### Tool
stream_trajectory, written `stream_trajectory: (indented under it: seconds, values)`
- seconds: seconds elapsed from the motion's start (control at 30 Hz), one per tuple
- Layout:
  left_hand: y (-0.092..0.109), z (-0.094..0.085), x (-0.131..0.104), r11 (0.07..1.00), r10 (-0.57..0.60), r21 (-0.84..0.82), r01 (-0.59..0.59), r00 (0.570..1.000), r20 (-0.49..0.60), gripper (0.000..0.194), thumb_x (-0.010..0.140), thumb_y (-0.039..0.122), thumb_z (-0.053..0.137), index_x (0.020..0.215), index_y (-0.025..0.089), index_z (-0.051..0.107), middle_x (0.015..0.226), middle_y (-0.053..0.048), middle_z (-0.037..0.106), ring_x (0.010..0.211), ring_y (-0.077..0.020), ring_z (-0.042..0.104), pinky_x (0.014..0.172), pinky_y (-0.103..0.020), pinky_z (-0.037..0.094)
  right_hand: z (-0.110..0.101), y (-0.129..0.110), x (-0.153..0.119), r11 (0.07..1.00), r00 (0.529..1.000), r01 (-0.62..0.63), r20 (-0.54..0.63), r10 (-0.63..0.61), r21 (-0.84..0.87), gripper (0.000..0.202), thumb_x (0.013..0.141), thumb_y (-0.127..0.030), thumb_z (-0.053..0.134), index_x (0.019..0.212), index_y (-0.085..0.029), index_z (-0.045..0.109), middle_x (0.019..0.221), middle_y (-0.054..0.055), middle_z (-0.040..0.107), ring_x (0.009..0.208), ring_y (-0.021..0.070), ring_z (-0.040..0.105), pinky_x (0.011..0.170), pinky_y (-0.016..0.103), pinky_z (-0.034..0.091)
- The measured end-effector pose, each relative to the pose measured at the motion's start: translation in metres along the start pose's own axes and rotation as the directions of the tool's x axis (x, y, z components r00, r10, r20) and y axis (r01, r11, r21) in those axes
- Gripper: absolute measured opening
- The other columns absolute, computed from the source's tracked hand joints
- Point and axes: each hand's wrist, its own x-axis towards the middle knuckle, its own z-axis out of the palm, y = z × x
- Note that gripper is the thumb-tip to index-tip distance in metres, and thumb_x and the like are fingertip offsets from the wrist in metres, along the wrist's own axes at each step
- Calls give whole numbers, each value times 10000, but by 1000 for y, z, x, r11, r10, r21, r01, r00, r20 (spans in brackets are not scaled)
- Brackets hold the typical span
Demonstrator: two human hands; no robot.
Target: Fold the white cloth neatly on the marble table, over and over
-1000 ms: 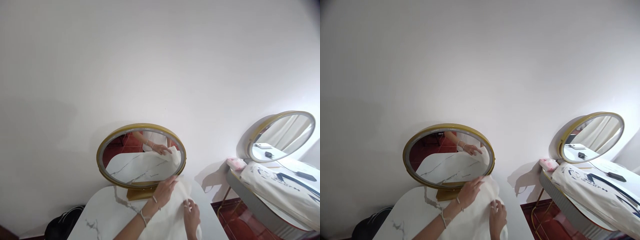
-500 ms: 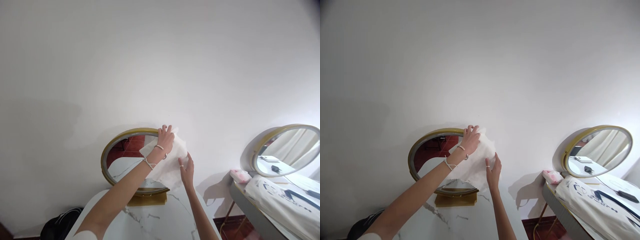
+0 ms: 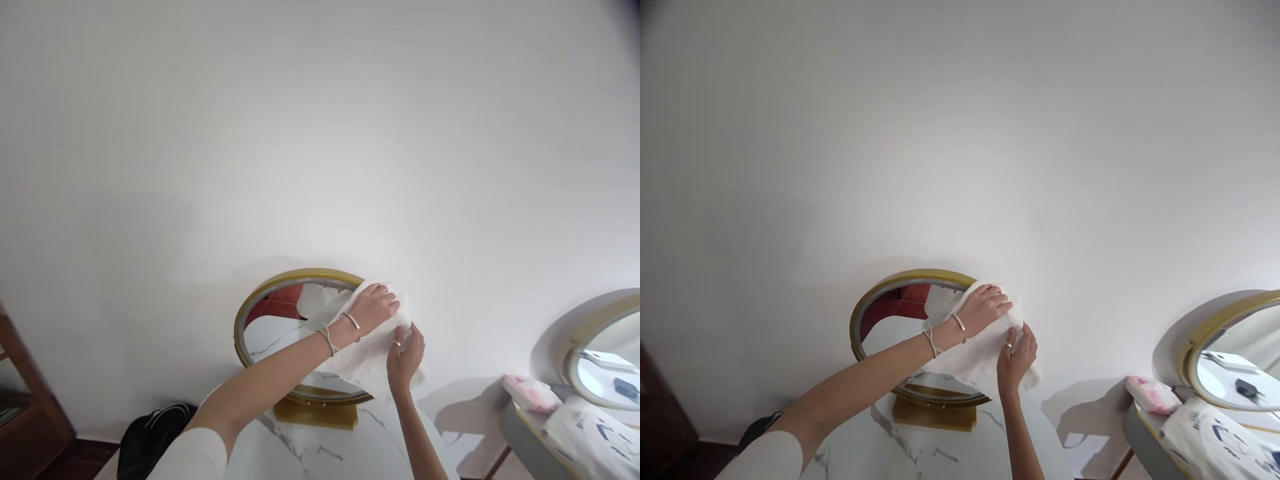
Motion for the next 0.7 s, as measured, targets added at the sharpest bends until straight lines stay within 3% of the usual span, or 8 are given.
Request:
stream_trajectory:
  seconds: [0.07,0.17,0.33,0.4,0.5,0.63,0.7]
  values:
    - [-14,-6,-9,998,-45,-39,43,997,-55,259,918,109,402,1048,191,611,1023,-28,659,1047,-173,541,912,-329,383,5,-15,6,994,994,98,-50,-100,-36,418,942,-426,364,1171,-125,542,1136,171,592,1076,282,523,918,446,391]
    - [-40,-22,-33,971,-206,-150,184,968,-146,239,937,203,426,1078,228,617,1100,-12,665,1081,-168,540,944,-352,384,17,-48,16,955,953,283,-84,-290,-84,328,945,-341,404,1176,-155,544,1159,148,588,1114,260,520,944,450,376]
    - [-84,-43,-102,827,-524,-381,412,811,-260,264,950,289,411,1104,249,622,1135,-13,668,1119,-163,553,1008,-379,389,49,-109,25,808,813,582,50,-581,-92,315,926,-268,461,1228,-208,527,1181,96,584,1188,237,472,1008,447,313]
    - [-97,-44,-138,745,-631,-477,466,725,-277,266,947,309,414,1104,232,613,1161,-28,657,1156,-170,541,1031,-388,389,65,-130,20,718,720,693,115,-684,-65,330,917,-267,484,1240,-217,531,1210,88,578,1219,235,446,1048,454,267]
    - [-106,-34,-193,561,-790,-634,532,572,-220,274,936,350,421,1085,207,601,1230,-59,616,1204,-182,518,1053,-385,387,92,-155,3,555,541,832,205,-816,13,359,922,-258,477,1277,-221,516,1287,83,549,1293,235,381,1100,473,194]
    - [-98,-3,-255,294,-935,-760,579,341,-102,296,904,415,448,1047,193,581,1250,-84,601,1197,-197,531,1045,-370,400,122,-169,-27,334,266,926,326,-907,175,438,934,-184,402,1371,-197,423,1439,72,408,1397,230,215,1134,470,161]
    - [-86,16,-279,193,-976,-759,622,200,-84,308,888,447,456,1035,198,560,1234,-94,607,1176,-205,547,1027,-377,416,131,-167,-44,250,137,927,369,-919,278,465,934,-142,364,1397,-175,382,1480,62,337,1406,216,193,1136,439,202]
